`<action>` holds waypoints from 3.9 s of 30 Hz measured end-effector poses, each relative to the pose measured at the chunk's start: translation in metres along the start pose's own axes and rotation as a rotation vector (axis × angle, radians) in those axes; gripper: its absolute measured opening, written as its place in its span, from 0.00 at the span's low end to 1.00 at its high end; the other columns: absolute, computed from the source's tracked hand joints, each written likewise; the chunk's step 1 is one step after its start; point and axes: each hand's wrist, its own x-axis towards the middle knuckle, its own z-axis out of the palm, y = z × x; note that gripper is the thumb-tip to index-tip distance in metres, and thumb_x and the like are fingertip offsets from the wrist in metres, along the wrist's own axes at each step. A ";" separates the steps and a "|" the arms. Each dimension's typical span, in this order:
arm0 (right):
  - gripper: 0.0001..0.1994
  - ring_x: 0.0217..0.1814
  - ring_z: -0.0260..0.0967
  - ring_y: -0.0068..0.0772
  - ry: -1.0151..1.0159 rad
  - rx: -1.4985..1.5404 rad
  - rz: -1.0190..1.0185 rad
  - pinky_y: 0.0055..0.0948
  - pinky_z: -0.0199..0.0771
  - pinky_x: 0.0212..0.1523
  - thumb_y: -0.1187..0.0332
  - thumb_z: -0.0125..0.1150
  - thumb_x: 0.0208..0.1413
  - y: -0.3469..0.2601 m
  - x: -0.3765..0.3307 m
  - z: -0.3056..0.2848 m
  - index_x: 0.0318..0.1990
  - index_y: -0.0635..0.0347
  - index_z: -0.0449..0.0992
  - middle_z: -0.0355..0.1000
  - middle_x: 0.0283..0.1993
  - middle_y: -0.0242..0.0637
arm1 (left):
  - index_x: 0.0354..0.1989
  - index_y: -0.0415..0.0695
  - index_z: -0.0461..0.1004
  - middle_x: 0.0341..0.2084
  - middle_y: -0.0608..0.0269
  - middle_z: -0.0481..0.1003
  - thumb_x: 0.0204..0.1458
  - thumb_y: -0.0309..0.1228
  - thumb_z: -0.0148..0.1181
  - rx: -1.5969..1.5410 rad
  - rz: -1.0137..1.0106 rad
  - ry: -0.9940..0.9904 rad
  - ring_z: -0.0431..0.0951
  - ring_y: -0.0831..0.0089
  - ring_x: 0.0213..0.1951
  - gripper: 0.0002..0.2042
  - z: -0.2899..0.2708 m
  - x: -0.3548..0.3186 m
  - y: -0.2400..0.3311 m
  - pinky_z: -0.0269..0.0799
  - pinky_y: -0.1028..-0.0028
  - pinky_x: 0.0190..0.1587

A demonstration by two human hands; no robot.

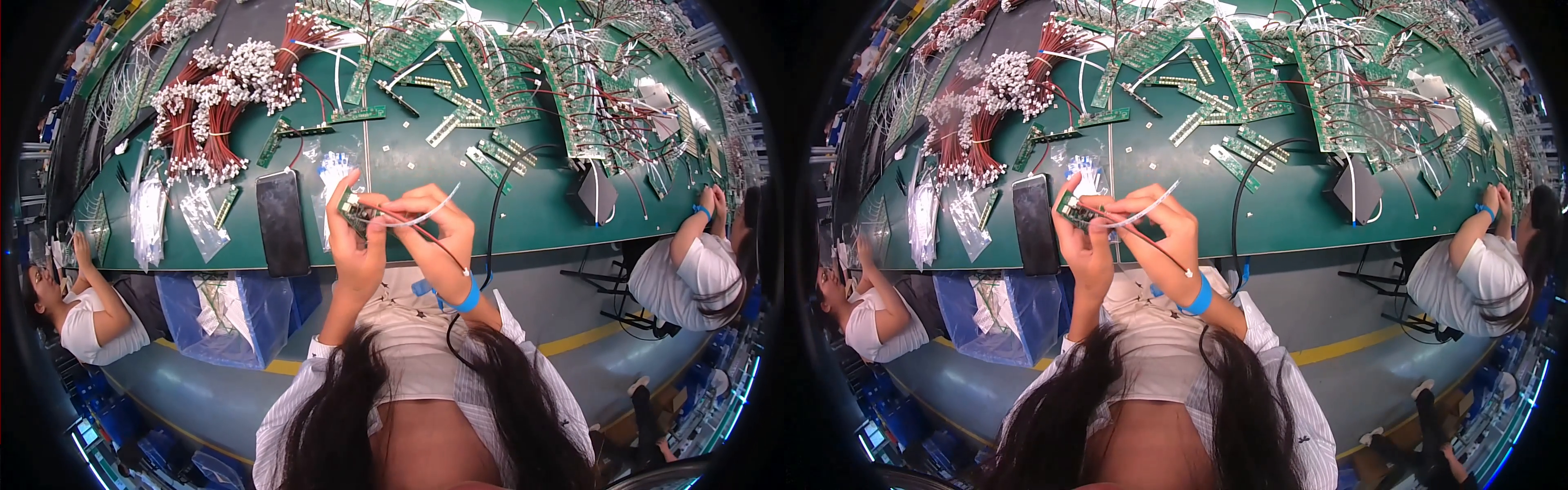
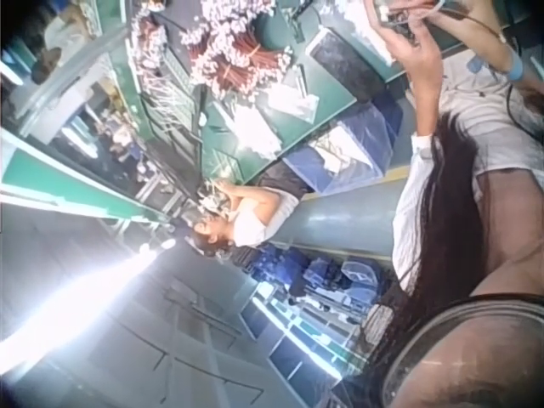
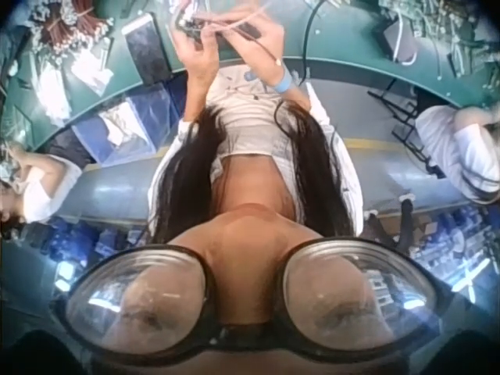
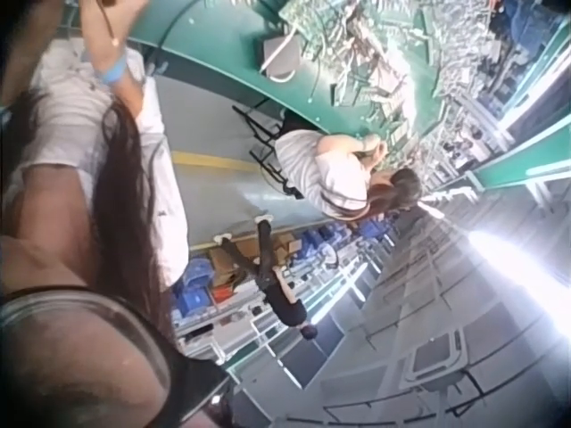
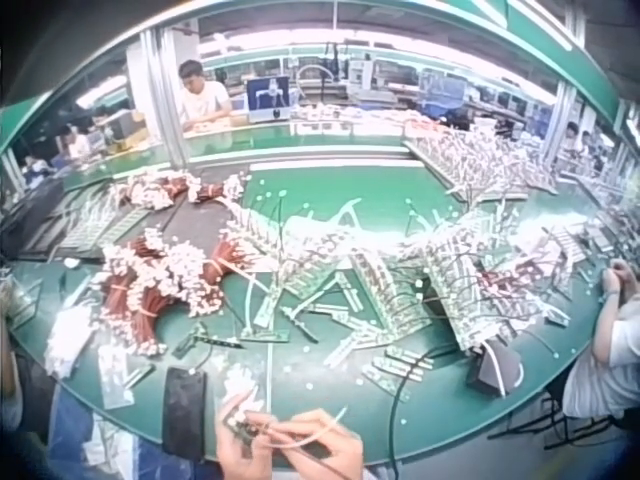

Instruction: The person connects wires and ribbon cables to circuit boards, presses the components into place, and sorts small connectors on the workbench.

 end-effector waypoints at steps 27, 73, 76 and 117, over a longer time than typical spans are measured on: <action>0.05 0.34 0.69 0.26 0.208 0.138 0.240 0.21 0.68 0.36 0.82 0.57 0.44 0.002 -0.001 0.004 0.31 0.68 0.73 0.70 0.32 0.38 | 0.39 0.39 0.62 0.19 0.64 0.66 0.58 0.32 0.40 0.108 -0.094 0.549 0.64 0.82 0.20 0.09 -0.040 0.027 0.002 0.61 0.82 0.20; 0.11 0.37 0.69 0.26 -0.073 0.385 0.117 0.21 0.71 0.34 0.82 0.51 0.50 -0.018 0.009 -0.005 0.43 0.69 0.72 0.71 0.42 0.44 | 0.45 0.40 0.62 0.26 0.69 0.67 0.56 0.29 0.45 -0.259 -0.377 -0.147 0.67 0.85 0.26 0.10 -0.002 0.008 0.000 0.63 0.85 0.25; 0.11 0.37 0.70 0.29 -0.065 0.246 0.010 0.23 0.71 0.38 0.82 0.52 0.48 -0.020 0.010 -0.002 0.40 0.68 0.73 0.71 0.41 0.44 | 0.46 0.40 0.62 0.27 0.68 0.67 0.55 0.28 0.45 -0.248 -0.475 -0.150 0.67 0.84 0.27 0.11 -0.004 0.009 -0.001 0.64 0.84 0.27; 0.09 0.24 0.62 0.19 0.190 0.354 0.034 0.17 0.62 0.27 0.72 0.53 0.54 -0.049 0.052 -0.026 0.37 0.72 0.73 0.70 0.25 0.36 | 0.49 0.35 0.60 0.21 0.67 0.60 0.56 0.42 0.38 -0.704 -0.651 -0.227 0.52 0.85 0.14 0.21 -0.055 0.028 0.007 0.49 0.82 0.16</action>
